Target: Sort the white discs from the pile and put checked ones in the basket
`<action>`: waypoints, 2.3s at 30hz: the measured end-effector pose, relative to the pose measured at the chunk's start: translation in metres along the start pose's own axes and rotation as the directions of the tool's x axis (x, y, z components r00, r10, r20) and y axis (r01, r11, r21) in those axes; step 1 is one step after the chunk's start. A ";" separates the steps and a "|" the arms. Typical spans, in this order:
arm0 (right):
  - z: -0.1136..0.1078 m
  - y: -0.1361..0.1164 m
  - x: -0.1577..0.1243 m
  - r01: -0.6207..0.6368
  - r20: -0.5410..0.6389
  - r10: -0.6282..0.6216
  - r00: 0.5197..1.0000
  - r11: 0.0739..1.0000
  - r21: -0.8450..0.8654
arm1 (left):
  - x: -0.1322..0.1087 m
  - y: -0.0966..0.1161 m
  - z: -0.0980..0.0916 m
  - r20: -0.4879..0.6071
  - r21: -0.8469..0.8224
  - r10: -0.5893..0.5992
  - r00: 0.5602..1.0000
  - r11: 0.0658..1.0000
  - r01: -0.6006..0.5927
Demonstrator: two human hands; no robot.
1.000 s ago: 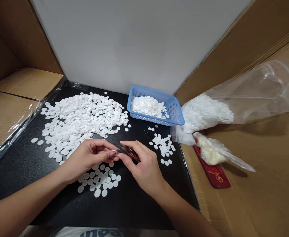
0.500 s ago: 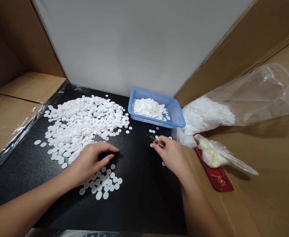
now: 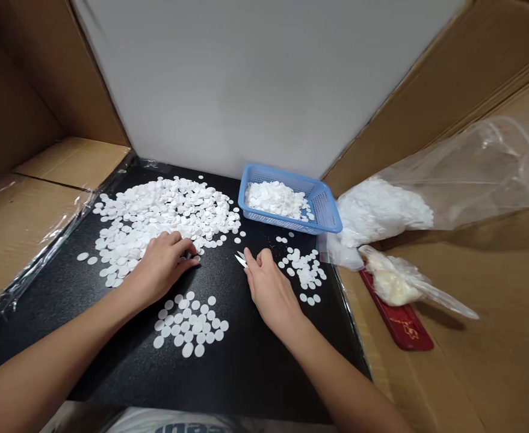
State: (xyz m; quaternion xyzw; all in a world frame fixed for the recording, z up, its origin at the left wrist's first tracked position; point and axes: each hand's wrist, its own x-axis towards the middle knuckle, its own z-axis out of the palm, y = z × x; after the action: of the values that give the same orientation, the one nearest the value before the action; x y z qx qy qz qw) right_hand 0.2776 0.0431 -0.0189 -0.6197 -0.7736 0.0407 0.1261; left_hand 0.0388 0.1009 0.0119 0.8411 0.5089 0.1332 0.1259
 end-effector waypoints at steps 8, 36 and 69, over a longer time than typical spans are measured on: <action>-0.005 -0.008 0.016 0.160 -0.096 -0.166 0.981 0.985 -0.065 | -0.015 0.008 0.004 -0.028 0.059 0.050 0.998 0.997 -0.048; -0.002 -0.042 0.045 0.733 -0.063 -0.730 0.680 0.679 0.038 | -0.069 -0.028 -0.015 -0.025 -0.042 0.413 0.910 0.909 -0.414; 0.016 -0.023 0.044 0.600 -0.146 -0.584 0.799 0.790 0.127 | -0.006 -0.027 -0.006 0.010 -0.018 0.180 0.984 0.984 -0.180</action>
State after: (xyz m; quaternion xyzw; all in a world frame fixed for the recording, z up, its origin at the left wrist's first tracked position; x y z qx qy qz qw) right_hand 0.2433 0.0824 -0.0228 -0.3345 -0.9152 0.0328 0.2222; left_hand 0.0120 0.1084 0.0072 0.8833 0.4289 0.1433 0.1233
